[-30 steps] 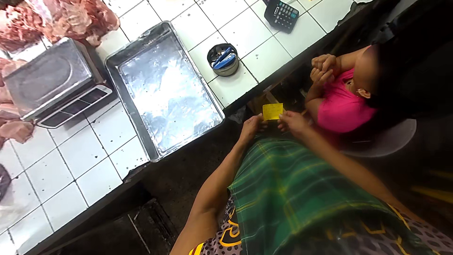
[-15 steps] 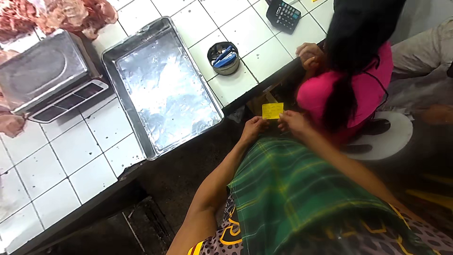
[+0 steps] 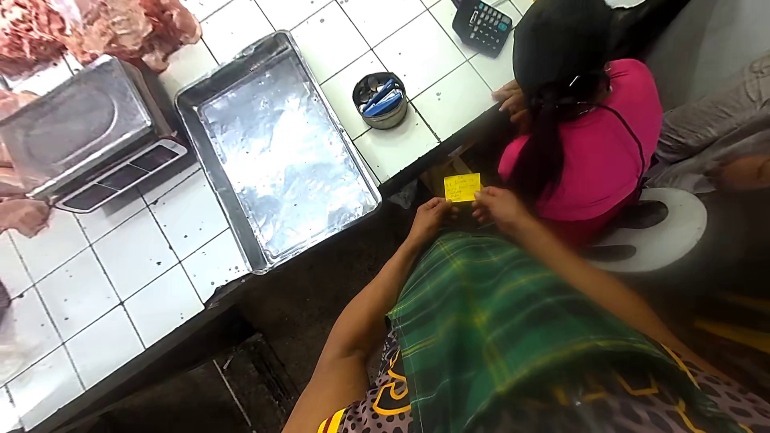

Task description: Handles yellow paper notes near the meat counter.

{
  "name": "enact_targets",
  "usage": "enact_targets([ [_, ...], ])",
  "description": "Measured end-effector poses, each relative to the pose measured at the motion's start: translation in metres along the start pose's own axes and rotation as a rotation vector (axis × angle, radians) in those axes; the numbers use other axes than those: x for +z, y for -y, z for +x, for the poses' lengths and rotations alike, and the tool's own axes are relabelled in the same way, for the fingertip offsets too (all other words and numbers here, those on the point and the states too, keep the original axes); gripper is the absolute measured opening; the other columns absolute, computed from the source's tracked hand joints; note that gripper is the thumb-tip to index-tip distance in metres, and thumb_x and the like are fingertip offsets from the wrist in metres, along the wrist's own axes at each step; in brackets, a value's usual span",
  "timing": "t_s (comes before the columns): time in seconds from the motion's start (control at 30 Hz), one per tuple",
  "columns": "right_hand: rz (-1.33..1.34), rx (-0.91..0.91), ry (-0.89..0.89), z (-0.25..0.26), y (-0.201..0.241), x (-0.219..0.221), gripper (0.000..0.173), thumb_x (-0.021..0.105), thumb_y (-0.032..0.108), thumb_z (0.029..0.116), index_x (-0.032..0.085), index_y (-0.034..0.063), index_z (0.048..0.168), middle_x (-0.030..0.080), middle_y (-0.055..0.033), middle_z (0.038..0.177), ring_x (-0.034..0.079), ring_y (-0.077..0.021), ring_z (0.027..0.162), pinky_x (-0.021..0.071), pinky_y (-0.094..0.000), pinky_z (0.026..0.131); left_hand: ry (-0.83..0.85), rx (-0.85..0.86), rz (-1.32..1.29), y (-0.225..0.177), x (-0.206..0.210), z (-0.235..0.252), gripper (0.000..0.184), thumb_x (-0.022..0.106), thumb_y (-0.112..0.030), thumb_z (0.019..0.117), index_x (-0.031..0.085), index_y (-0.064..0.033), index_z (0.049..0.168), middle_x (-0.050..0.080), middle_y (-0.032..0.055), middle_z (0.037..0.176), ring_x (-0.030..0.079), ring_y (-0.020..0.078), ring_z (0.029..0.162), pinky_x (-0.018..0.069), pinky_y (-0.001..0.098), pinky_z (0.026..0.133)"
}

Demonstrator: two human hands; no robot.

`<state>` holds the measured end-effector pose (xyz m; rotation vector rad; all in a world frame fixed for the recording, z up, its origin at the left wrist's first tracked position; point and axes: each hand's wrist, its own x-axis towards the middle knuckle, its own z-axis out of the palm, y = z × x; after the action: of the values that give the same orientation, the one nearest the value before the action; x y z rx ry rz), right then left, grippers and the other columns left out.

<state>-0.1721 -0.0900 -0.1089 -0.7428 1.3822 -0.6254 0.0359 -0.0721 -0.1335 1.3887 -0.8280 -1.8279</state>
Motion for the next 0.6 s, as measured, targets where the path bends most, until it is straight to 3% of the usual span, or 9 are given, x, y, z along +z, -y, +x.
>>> enact_targets([
  [0.47, 0.032, 0.012, 0.004, 0.0058, -0.0038, 0.0005, 0.027, 0.058, 0.026, 0.1068, 0.062, 0.0021, 0.12, 0.072, -0.0104, 0.098, 0.07, -0.0183, 0.073, 0.0603, -0.0324, 0.066, -0.001, 0.012, 0.031, 0.0002, -0.0034, 0.0016, 0.026, 0.055, -0.02, 0.1084, 0.063, 0.0029, 0.117, 0.075, 0.0132, 0.098, 0.073, 0.0201, 0.086, 0.0616, 0.0365, 0.081],
  [0.6, 0.012, 0.019, 0.005, 0.0061, -0.0033, 0.0014, 0.03, 0.057, 0.026, 0.1071, 0.061, 0.0021, 0.125, 0.072, -0.0104, 0.1, 0.071, -0.0181, 0.075, 0.0602, -0.0327, 0.067, -0.008, -0.003, 0.048, 0.0, -0.0038, 0.0014, 0.026, 0.054, -0.018, 0.1083, 0.062, 0.003, 0.12, 0.074, 0.0128, 0.1, 0.073, 0.0195, 0.087, 0.0614, 0.0363, 0.082],
])
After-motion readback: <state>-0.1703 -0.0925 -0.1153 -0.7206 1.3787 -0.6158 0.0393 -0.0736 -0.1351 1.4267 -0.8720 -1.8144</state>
